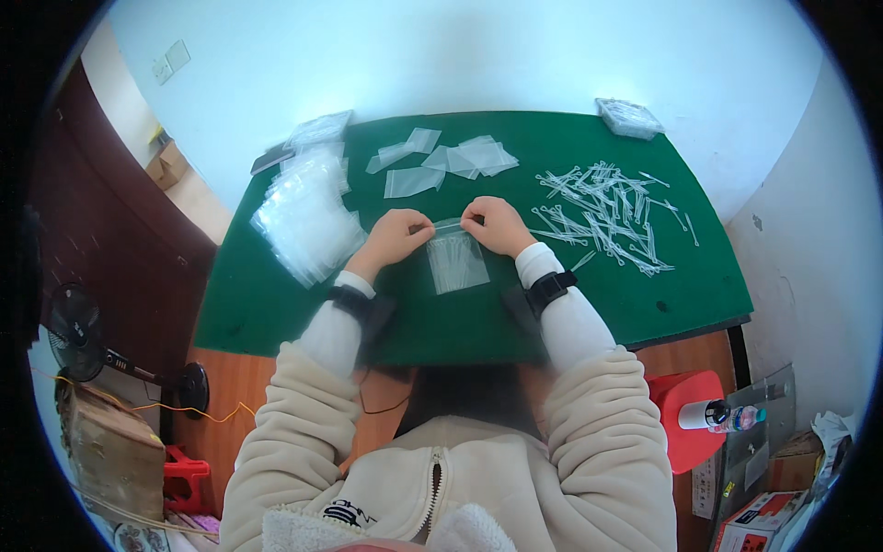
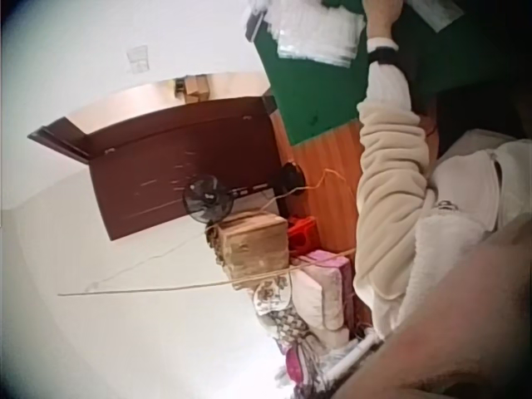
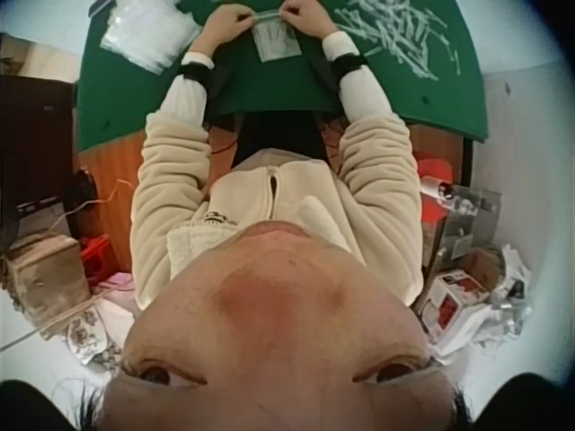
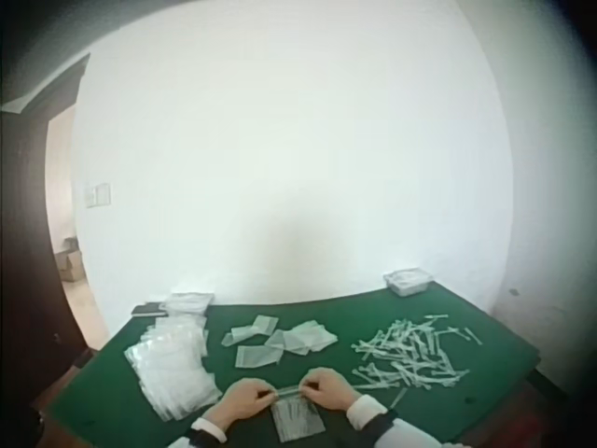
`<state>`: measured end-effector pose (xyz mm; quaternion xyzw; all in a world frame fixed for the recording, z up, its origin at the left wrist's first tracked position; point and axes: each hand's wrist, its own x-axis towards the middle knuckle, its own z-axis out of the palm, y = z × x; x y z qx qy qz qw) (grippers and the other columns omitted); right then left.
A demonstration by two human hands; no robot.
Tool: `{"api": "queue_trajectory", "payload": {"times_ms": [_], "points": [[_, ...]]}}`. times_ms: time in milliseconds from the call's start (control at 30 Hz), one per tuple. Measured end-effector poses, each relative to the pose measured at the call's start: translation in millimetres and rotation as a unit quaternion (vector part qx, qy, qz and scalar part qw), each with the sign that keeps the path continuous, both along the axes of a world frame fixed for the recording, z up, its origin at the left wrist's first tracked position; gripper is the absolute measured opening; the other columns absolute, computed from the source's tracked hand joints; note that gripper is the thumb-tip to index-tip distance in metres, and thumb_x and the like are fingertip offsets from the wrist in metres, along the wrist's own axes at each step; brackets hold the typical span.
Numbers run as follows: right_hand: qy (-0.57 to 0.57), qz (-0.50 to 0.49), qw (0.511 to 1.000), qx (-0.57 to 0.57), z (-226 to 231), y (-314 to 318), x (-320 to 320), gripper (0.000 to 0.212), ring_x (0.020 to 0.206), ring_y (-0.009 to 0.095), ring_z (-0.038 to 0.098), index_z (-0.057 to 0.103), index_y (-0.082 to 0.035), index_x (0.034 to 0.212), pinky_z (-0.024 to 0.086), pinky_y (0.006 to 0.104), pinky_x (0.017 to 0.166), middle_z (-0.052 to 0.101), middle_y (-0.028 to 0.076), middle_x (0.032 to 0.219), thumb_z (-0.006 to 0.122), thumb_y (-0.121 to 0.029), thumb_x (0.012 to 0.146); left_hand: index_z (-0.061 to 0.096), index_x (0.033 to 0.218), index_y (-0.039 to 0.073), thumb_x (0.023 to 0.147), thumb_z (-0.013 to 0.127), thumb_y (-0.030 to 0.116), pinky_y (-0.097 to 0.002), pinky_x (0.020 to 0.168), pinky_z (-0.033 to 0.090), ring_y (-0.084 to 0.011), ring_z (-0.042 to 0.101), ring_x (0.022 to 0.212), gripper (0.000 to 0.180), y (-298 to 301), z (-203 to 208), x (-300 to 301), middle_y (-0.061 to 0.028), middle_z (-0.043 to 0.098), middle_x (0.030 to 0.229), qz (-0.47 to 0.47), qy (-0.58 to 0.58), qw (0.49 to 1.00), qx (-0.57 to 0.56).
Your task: Packaging thin white strips into small plastic bags at a factory workbench.
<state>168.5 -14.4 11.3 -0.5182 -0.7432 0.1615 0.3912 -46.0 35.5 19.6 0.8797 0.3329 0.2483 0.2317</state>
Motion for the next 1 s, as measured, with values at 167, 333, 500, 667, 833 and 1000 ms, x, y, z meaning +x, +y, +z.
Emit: {"api": "queue_trajectory", "payload": {"times_ms": [167,333,500,667,833,1000], "points": [[-0.012,0.045,0.996,0.072,-4.1,-0.5,-15.9,0.009,0.066,0.021,0.054,0.059,-0.002,0.072,0.043,0.0296,0.058,0.055,0.007,0.070,0.062,-0.011,0.074,0.064,0.081,0.005,0.076,0.061,0.021,-0.0321,0.060,0.045,-0.0231,0.058,0.066,0.018,-4.5,-2.7,5.5,-0.0088,0.061,0.074,-0.029,-0.059,0.997,0.035],[-0.014,0.052,0.997,0.062,-4.0,-2.4,-20.1,0.010,0.066,0.021,0.054,0.059,-0.002,0.072,0.043,0.0300,0.058,0.055,0.007,0.070,0.062,-0.011,0.074,0.064,0.080,0.004,0.076,0.060,0.019,-0.0310,0.060,0.045,-0.0216,0.058,0.066,0.016,-5.3,-6.3,9.3,-0.0087,0.061,0.072,-0.063,-0.044,0.991,0.112],[-0.016,0.039,0.998,0.054,-0.4,0.2,-10.0,0.009,0.070,0.026,0.054,0.060,-0.004,0.071,0.044,0.0339,0.063,0.056,0.009,0.072,0.061,-0.014,0.072,0.064,0.076,0.005,0.074,0.059,0.020,-0.0342,0.060,0.045,-0.0256,0.058,0.066,0.016,2.3,0.6,0.0,-0.0090,0.061,0.072,-0.042,-0.046,0.997,0.048],[-0.007,0.012,0.999,0.038,1.3,1.4,0.5,0.009,0.071,0.025,0.055,0.061,-0.005,0.072,0.044,0.0340,0.063,0.056,0.009,0.071,0.062,-0.014,0.072,0.064,0.074,0.005,0.073,0.059,0.021,-0.0361,0.059,0.045,-0.0279,0.057,0.065,0.017,5.3,3.9,-5.1,-0.0093,0.061,0.070,-0.019,-0.062,0.998,0.014],[-0.047,0.028,0.994,0.097,4.9,-3.7,-7.7,0.009,0.073,0.025,0.055,0.061,-0.006,0.071,0.044,0.0352,0.064,0.057,0.008,0.071,0.062,-0.015,0.072,0.064,0.077,0.004,0.075,0.061,0.018,-0.0317,0.060,0.045,-0.0240,0.058,0.066,0.015,2.5,-1.9,-2.9,-0.0097,0.061,0.072,-0.023,-0.030,0.998,0.056],[-0.123,0.060,0.985,0.103,5.5,-7.6,-25.6,0.009,0.074,0.025,0.055,0.062,-0.006,0.071,0.045,0.0360,0.065,0.058,0.007,0.071,0.062,-0.015,0.072,0.064,0.077,0.005,0.076,0.060,0.019,-0.0341,0.060,0.045,-0.0264,0.057,0.069,0.014,-3.0,-7.1,6.6,-0.0099,0.060,0.074,-0.082,-0.032,0.989,0.118]]}}
